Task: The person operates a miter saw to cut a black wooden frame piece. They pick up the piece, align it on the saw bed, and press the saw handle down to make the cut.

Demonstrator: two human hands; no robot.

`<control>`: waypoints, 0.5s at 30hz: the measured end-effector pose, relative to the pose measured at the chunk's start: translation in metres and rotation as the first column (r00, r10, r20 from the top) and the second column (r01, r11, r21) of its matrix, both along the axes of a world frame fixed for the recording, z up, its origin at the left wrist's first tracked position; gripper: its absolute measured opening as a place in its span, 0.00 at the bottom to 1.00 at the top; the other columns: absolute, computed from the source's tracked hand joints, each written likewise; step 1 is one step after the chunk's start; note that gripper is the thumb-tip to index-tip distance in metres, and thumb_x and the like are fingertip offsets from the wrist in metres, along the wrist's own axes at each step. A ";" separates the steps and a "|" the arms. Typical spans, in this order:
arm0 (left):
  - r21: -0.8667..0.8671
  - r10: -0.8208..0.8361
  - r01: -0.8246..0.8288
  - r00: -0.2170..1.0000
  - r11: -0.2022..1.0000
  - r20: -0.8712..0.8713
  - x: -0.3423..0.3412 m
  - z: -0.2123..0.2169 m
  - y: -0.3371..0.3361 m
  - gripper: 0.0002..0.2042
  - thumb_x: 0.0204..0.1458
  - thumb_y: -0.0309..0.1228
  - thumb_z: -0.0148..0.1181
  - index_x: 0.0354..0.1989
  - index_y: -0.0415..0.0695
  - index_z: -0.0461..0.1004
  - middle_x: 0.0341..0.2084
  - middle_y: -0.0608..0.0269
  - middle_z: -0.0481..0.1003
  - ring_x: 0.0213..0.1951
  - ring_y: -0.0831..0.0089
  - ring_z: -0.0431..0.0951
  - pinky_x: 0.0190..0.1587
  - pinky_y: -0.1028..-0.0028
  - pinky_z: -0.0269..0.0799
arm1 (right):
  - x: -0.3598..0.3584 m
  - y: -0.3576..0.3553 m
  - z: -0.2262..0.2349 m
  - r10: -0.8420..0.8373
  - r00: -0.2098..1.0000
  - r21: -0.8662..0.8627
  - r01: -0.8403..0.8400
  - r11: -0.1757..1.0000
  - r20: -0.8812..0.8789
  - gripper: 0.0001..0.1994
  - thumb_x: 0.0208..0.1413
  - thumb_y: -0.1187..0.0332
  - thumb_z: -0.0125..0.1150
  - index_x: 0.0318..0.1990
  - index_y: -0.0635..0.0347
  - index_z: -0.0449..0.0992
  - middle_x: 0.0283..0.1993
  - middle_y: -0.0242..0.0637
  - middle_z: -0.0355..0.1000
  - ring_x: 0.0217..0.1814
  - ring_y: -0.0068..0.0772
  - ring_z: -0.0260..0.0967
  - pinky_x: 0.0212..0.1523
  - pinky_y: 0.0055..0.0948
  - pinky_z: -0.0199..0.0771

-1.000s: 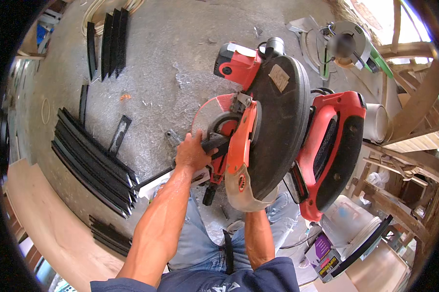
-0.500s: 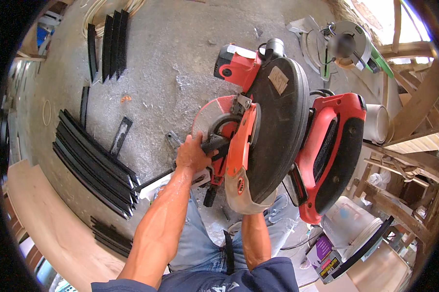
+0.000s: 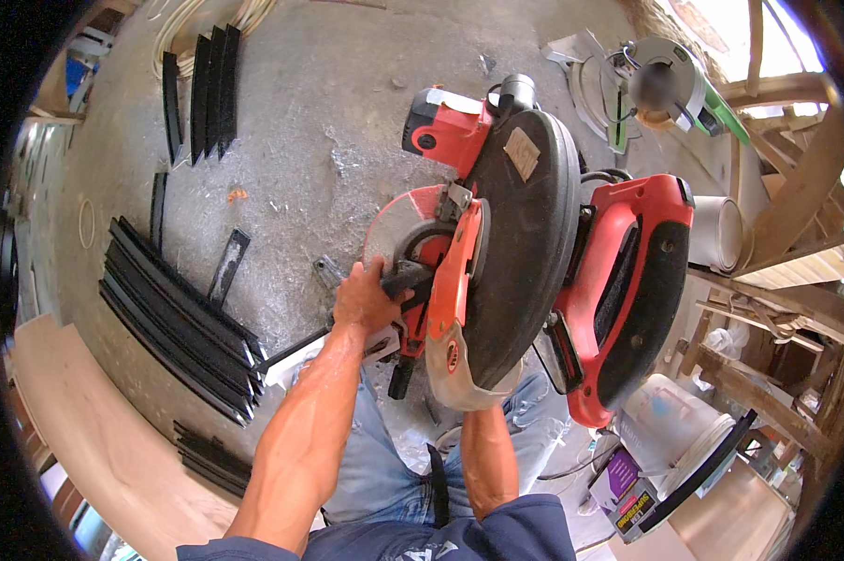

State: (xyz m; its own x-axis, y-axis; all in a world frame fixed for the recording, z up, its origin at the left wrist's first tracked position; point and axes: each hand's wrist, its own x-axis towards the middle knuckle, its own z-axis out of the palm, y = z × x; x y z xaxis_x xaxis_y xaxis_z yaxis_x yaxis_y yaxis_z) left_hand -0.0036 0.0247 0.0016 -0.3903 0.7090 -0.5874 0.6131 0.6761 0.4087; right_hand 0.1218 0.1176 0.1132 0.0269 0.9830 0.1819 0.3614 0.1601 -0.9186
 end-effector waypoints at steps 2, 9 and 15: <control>-0.016 -0.007 0.007 1.000 1.000 0.001 -0.001 -0.002 -0.003 0.31 0.44 0.49 0.74 0.52 0.48 0.68 0.42 0.45 0.72 0.45 0.40 0.78 0.45 0.47 0.75 | 0.005 -0.016 0.005 -0.006 0.999 -0.017 0.005 1.000 -0.032 0.26 0.67 0.52 0.46 0.57 0.68 0.73 0.48 0.43 0.77 0.46 0.33 0.75 0.50 0.37 0.76; 0.003 0.012 -0.012 1.000 1.000 0.005 0.000 -0.001 -0.002 0.31 0.44 0.49 0.74 0.53 0.48 0.68 0.42 0.45 0.72 0.45 0.40 0.78 0.45 0.47 0.75 | -0.015 0.002 0.010 -0.041 0.990 -0.047 0.035 0.998 -0.135 0.26 0.67 0.52 0.46 0.57 0.68 0.73 0.48 0.43 0.77 0.46 0.33 0.74 0.49 0.37 0.76; 0.013 -0.004 0.004 1.000 1.000 0.009 0.002 -0.002 0.000 0.32 0.44 0.49 0.74 0.54 0.48 0.68 0.43 0.45 0.72 0.46 0.40 0.78 0.45 0.48 0.75 | -0.023 0.009 0.021 -0.087 0.974 -0.066 0.075 0.995 -0.207 0.26 0.67 0.52 0.46 0.57 0.68 0.73 0.48 0.43 0.77 0.45 0.32 0.74 0.48 0.37 0.76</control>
State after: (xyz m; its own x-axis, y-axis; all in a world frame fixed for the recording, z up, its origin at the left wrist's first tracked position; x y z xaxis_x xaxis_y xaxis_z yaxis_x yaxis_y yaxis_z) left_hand -0.0016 0.0247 0.0000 -0.3820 0.7183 -0.5815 0.6118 0.6682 0.4234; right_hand 0.0988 0.1270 0.1343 0.1386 0.9846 0.1066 0.1695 0.0825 -0.9821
